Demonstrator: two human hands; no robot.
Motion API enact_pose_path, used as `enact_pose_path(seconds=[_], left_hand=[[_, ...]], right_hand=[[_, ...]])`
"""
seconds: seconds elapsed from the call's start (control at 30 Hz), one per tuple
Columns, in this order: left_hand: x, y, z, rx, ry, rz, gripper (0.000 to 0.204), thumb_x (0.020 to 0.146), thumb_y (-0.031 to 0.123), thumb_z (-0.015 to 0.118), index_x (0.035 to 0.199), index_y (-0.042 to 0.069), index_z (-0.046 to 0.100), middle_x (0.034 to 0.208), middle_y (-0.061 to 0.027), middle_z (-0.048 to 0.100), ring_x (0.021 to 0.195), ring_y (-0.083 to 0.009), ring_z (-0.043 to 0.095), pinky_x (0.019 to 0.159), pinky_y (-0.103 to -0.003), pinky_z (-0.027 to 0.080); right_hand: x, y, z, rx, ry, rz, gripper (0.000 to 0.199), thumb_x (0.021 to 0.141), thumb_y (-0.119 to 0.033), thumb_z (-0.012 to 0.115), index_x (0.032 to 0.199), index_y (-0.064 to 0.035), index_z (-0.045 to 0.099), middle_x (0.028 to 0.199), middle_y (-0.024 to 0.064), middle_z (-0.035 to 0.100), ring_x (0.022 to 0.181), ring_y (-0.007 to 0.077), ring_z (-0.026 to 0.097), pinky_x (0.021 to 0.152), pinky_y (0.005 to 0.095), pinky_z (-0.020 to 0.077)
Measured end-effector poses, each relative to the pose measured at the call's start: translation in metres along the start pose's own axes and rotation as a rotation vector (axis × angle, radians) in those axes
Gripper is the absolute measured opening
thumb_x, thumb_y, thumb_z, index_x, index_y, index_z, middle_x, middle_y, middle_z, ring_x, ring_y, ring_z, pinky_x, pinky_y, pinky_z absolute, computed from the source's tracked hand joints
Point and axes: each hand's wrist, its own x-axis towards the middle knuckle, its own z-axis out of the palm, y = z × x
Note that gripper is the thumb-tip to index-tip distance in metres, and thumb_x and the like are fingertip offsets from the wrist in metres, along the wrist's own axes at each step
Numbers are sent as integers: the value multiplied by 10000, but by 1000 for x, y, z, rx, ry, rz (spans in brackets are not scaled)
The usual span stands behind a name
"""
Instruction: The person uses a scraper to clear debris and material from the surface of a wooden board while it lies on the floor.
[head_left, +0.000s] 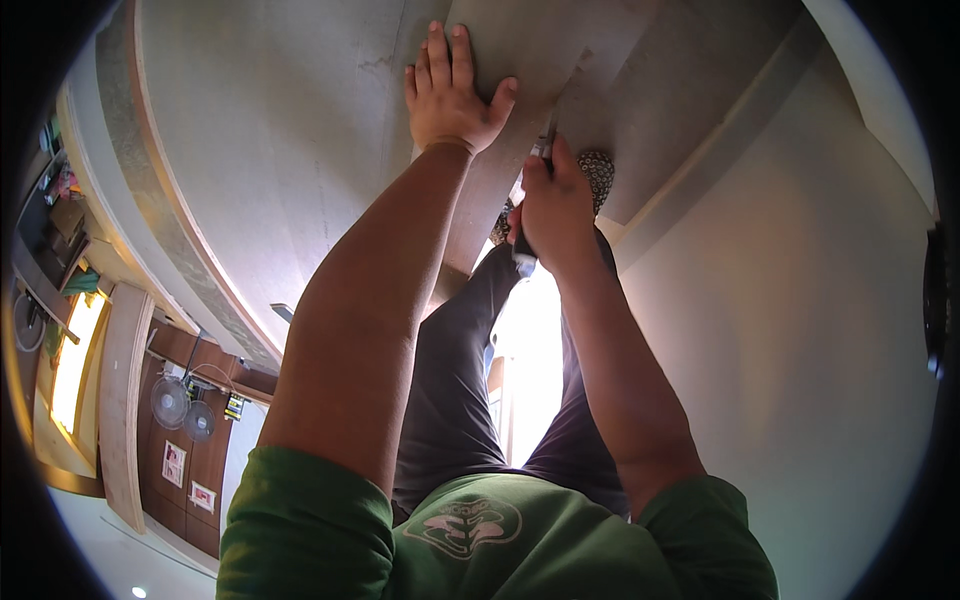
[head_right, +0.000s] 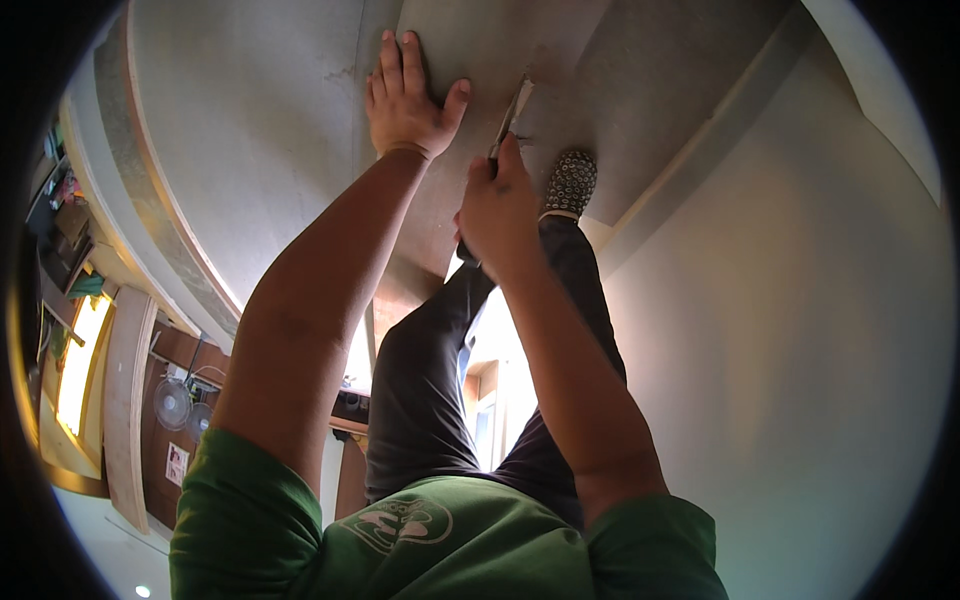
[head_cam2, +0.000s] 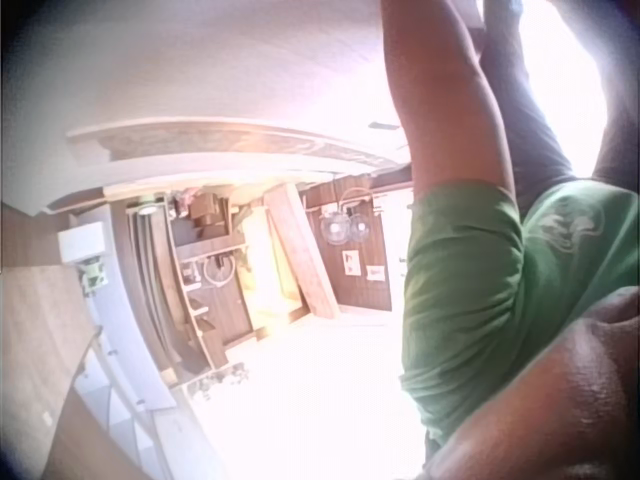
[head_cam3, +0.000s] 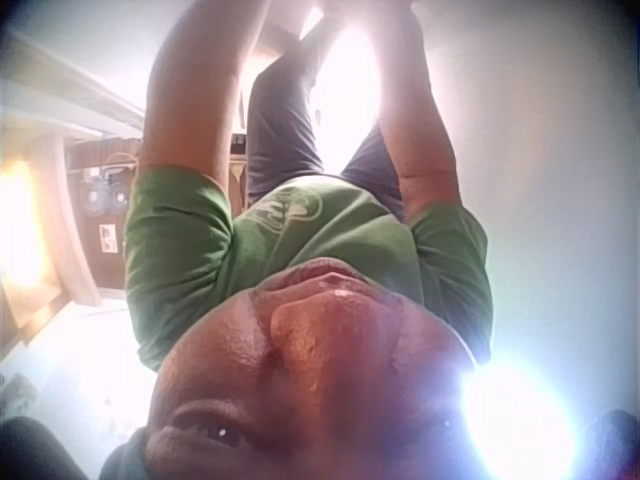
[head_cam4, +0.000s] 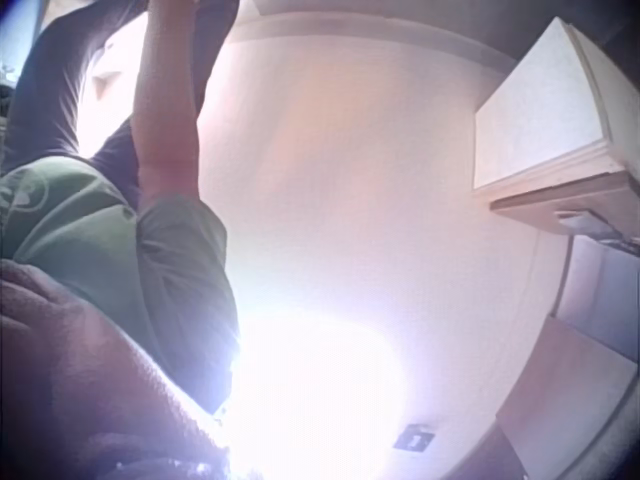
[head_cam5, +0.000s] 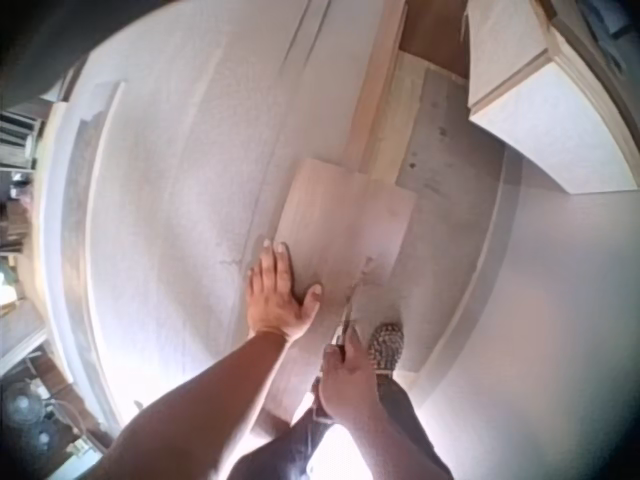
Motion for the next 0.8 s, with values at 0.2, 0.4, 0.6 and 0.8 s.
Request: enact_pose_path(seconds=[0.2, 0.4, 0.6, 0.8], left_hand=[[-2, -3, 2, -46, -44, -32, 923, 827, 634, 537, 1545, 144, 230, 1589, -148, 225, 1389, -351, 337, 1143, -532, 248], [0, 0, 4, -73, -55, -41, 924, 825, 642, 523, 1550, 156, 221, 1602, -137, 197, 1426, -335, 297, 1156, -537, 226], [-1, -3, 4, -52, -59, -48, 936, 823, 646, 527, 1552, 155, 205, 1602, -138, 198, 1427, -326, 298, 1153, -537, 232], [-1, -1, 4, -13, -17, -16, 915, 830, 618, 551, 1539, 126, 246, 1584, -163, 239, 1374, -350, 358, 1129, -511, 272]], right_hand=[[-14, 7, -9, 45, -29, 6, 322, 1004, -157, 432, 1282, 0, 471, 637, 26, 512, 403, 143, 519, 362, 303, 429], [18, 26, -7, 72, -37, 4, 352, 1019, -162, 415, 1348, -44, 461, 707, 11, 476, 404, 106, 492, 337, 271, 431], [-20, 26, -3, 100, -6, 9, 132, 1009, -146, 428, 1065, -56, 507, 716, 14, 456, 392, 117, 470, 310, 289, 406], [7, 46, -6, 81, -43, 49, 523, 1014, -162, 433, 1489, 7, 295, 648, 26, 474, 390, 128, 481, 354, 308, 415]])
